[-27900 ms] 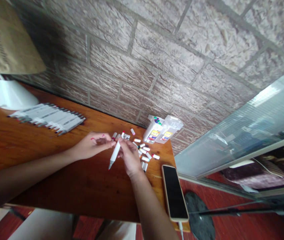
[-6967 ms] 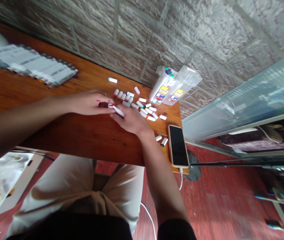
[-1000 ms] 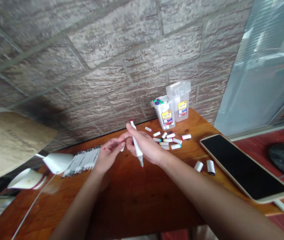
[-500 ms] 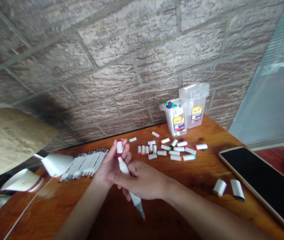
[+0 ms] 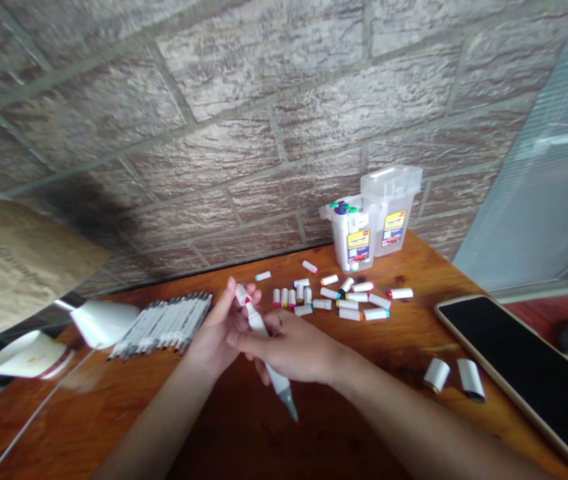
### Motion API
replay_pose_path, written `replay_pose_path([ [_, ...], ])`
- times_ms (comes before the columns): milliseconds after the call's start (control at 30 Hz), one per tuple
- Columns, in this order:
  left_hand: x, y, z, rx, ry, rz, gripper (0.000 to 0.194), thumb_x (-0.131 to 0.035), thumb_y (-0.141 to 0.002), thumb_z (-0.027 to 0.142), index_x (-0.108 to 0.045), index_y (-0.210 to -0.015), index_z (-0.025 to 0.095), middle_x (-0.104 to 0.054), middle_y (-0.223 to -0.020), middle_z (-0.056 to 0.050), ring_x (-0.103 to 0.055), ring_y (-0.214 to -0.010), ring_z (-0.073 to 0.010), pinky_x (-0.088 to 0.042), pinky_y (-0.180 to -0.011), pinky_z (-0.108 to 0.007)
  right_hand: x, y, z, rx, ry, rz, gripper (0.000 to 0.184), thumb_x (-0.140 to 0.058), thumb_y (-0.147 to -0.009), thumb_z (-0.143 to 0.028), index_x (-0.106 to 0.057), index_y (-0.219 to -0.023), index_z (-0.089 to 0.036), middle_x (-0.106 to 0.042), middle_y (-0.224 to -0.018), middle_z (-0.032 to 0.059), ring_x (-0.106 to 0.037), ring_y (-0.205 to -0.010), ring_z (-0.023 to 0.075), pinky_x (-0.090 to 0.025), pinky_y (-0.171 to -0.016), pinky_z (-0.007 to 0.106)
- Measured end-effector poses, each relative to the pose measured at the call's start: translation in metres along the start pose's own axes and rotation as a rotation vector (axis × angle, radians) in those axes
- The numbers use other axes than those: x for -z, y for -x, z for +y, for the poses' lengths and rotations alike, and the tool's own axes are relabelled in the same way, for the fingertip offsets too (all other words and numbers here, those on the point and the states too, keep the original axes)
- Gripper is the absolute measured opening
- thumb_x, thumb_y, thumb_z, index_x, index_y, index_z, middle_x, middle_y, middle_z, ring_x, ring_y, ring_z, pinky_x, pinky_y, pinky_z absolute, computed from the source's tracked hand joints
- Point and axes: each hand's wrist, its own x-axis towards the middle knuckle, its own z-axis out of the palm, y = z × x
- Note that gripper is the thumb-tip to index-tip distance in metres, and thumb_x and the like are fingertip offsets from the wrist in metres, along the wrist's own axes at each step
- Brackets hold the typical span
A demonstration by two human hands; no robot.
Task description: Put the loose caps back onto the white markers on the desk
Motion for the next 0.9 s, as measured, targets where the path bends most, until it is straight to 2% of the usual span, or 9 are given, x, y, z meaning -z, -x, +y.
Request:
replay_pose_path([
  [100, 0.0, 0.0, -0.002, -0.045, 0.104, 0.016, 0.043, -0.09, -0.064, 0.047, -0.065, -0.082, 0.017, -0.076, -0.085, -0.001, -0.073, -0.075, -0.0119, -0.057, -0.065, -0.019, 0.0, -0.001, 0.001, -0.028, -0.024, 0.01, 0.055, -0.062, -0.085, -0.064, -0.051, -0.057, -0.018, -0.052, -0.046, -0.0031, -0.043, -0.039, 0.0061, -0.031, -0.041, 0.02],
  [267, 0.001, 0.0, 0.001, -0.239, -0.005, -0.035, 0.043, -0.092, -0.061, 0.046, -0.065, -0.081, 0.018, -0.076, -0.084, 0.001, -0.073, -0.085, -0.0141, -0.056, -0.081, -0.023, -0.002, -0.002, 0.002, -0.098, -0.087, 0.078, 0.054, -0.062, -0.084, -0.063, -0.05, -0.056, -0.018, -0.051, -0.043, -0.0027, -0.038, -0.035, 0.0055, -0.024, -0.035, 0.02],
  [400, 0.008, -0.003, 0.011, -0.328, 0.049, 0.064, 0.046, -0.091, -0.061, 0.049, -0.062, -0.082, 0.019, -0.075, -0.083, 0.002, -0.073, -0.089, -0.014, -0.054, -0.081, -0.022, 0.005, -0.005, 0.003, -0.155, -0.184, 0.172, 0.049, -0.063, -0.085, -0.059, -0.048, -0.062, -0.02, -0.049, -0.042, -0.0046, -0.031, -0.032, 0.005, -0.017, -0.033, 0.021],
  [500, 0.014, -0.006, 0.016, -0.313, 0.084, 0.127, 0.046, -0.087, -0.066, 0.051, -0.059, -0.085, 0.02, -0.075, -0.086, 0.002, -0.073, -0.095, -0.0137, -0.052, -0.079, -0.02, 0.013, -0.008, 0.004, -0.15, -0.189, 0.235, 0.05, -0.065, -0.084, -0.061, -0.048, -0.062, -0.019, -0.05, -0.043, -0.0045, -0.031, -0.032, 0.0049, -0.018, -0.035, 0.021],
  [633, 0.014, -0.007, 0.011, -0.256, 0.064, 0.107, 0.047, -0.084, -0.068, 0.055, -0.057, -0.085, 0.02, -0.073, -0.085, 0.002, -0.073, -0.088, -0.0118, -0.05, -0.073, -0.019, 0.012, -0.006, 0.006, -0.069, -0.02, 0.223, 0.061, -0.06, -0.084, -0.07, -0.052, -0.054, -0.017, -0.05, -0.044, -0.0019, -0.04, -0.038, 0.0061, -0.026, -0.04, 0.022],
  [733, 0.01, -0.005, 0.005, -0.223, 0.059, 0.094, 0.05, -0.084, -0.066, 0.057, -0.056, -0.081, 0.019, -0.072, -0.078, 0.003, -0.071, -0.078, -0.0111, -0.049, -0.068, -0.019, 0.005, -0.003, 0.005, 0.088, 0.027, 0.194, 0.062, -0.062, -0.083, -0.071, -0.054, -0.055, -0.016, -0.052, -0.049, -0.0021, -0.046, -0.045, 0.0063, -0.033, -0.047, 0.021],
  [800, 0.008, -0.004, 0.005, -0.201, 0.078, 0.085, 0.05, -0.085, -0.065, 0.057, -0.056, -0.078, 0.018, -0.07, -0.074, 0.004, -0.069, -0.071, -0.0095, -0.049, -0.067, -0.019, 0.004, -0.002, 0.002, 0.173, -0.031, 0.241, 0.058, -0.065, -0.081, -0.069, -0.057, -0.06, -0.016, -0.054, -0.053, -0.0024, -0.046, -0.047, 0.0062, -0.034, -0.047, 0.021],
  [900, 0.007, -0.004, 0.007, -0.185, 0.128, 0.094, 0.048, -0.089, -0.063, 0.051, -0.057, -0.077, 0.017, -0.071, -0.074, 0.005, -0.068, -0.069, -0.0084, -0.05, -0.068, -0.019, 0.008, -0.003, -0.003, 0.285, -0.146, 0.401, 0.054, -0.067, -0.081, -0.067, -0.065, -0.065, -0.016, -0.058, -0.055, -0.0005, -0.048, -0.045, 0.0078, -0.036, -0.046, 0.023],
])
